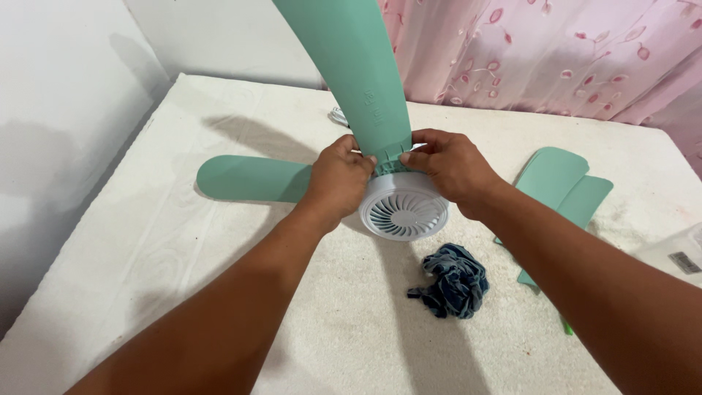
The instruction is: The person wipes a light green fan blade with a cloth, then attaches multiple fan blades to the fan motor housing one by one. The person handles the fan blades and the fan motor, aligning and securing each blade to the central hub.
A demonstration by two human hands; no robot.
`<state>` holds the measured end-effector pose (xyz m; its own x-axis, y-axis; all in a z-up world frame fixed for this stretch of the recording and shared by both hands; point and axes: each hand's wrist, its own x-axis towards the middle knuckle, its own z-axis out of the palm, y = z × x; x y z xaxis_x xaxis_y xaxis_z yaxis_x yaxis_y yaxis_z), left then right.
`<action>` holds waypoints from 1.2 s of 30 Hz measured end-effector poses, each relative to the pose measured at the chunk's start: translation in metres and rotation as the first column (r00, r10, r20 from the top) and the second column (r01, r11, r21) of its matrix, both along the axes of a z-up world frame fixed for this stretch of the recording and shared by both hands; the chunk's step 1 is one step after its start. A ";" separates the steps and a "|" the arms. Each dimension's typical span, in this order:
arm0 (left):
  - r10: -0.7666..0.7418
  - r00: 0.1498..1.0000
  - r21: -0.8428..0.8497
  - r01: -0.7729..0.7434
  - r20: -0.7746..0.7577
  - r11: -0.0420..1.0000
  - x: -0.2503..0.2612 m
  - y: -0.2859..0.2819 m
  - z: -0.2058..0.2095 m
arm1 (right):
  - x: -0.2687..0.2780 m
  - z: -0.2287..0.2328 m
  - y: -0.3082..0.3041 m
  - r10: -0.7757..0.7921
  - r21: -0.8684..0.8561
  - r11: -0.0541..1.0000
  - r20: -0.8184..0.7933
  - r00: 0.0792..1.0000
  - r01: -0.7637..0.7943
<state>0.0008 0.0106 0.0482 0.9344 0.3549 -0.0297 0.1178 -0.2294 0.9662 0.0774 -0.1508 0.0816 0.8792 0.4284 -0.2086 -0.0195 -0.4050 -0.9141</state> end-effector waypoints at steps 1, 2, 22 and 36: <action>-0.002 1.000 0.032 0.002 0.014 0.999 0.000 -0.001 -0.001 | 0.001 -0.002 -0.001 0.002 0.003 1.000 -0.005 1.000 -0.002; -0.005 1.000 0.065 0.003 0.027 0.998 0.000 -0.001 -0.001 | 0.001 -0.003 -0.003 0.005 0.006 1.000 -0.009 1.000 -0.004; 0.027 1.000 0.258 -0.023 -0.011 0.966 -0.006 -0.005 -0.003 | -0.024 -0.003 0.007 -0.091 -0.095 0.992 -0.129 0.987 0.079; 0.025 0.995 -0.026 -0.027 -0.093 0.999 -0.001 -0.016 -0.008 | -0.037 0.003 0.003 -0.079 -0.221 0.975 -0.185 0.980 0.037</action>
